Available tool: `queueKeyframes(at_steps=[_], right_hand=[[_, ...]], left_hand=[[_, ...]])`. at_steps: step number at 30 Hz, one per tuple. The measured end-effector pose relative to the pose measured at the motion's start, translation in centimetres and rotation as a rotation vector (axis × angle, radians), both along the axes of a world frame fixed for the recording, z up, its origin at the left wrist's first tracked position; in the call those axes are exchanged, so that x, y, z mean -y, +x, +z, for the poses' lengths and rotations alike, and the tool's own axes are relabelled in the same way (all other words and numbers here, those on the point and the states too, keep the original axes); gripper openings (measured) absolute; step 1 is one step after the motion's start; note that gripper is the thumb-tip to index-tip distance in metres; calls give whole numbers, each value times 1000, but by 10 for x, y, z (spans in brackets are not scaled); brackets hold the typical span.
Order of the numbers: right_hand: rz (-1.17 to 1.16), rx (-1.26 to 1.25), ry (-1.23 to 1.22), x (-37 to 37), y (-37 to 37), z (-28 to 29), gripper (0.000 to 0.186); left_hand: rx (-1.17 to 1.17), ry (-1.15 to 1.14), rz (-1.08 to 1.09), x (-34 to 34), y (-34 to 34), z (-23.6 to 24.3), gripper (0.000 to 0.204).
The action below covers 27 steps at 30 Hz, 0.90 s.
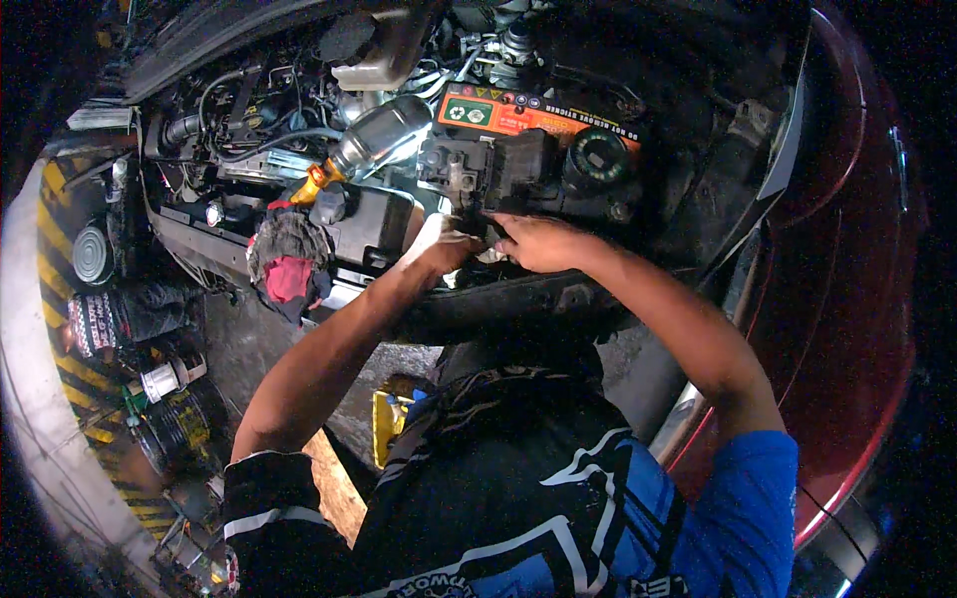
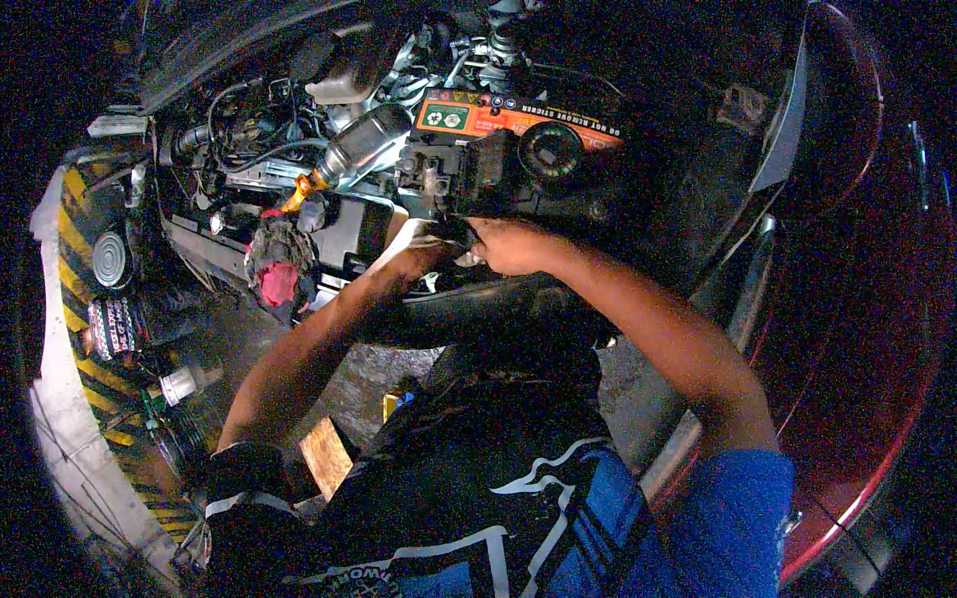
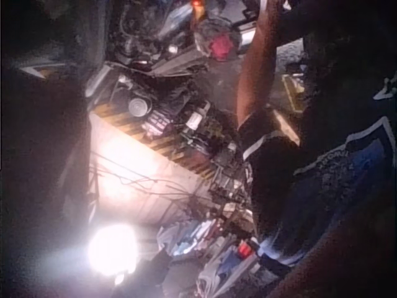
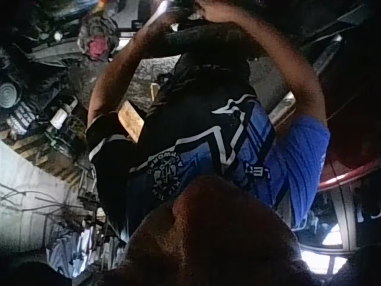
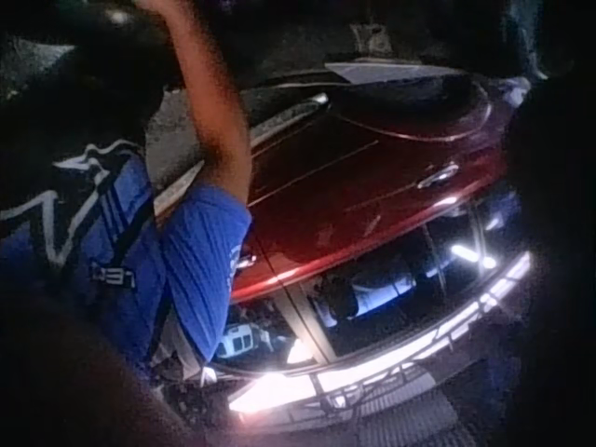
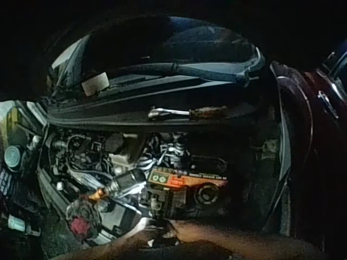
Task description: The person applies adhesive tape to components within the engine bay and secures wires or hoses by hand.
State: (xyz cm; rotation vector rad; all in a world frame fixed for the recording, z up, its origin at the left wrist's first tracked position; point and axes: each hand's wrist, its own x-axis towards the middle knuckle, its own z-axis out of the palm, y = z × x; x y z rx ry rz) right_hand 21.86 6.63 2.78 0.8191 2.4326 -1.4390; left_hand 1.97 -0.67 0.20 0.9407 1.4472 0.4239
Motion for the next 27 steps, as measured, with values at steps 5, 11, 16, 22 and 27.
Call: queueKeyframes(at_steps=[5,11,16,22,27], right_hand=[[30,5,-47,-8,-2,-5,40],[125,110,-65,-6,-7,-5,37],[86,167,-104,-5,-6,-11,39],[142,122,-70,-10,-1,-8,32],[338,329,25,-10,-10,-4,31]], left_hand=[[-159,7,-120,-7,-1,17,28],[-62,66,-55,-3,2,29,32],[81,241,-231,-8,7,37,38],[-97,272,-306,-2,4,2,23],[-289,853,-759,3,22,-19,24]])
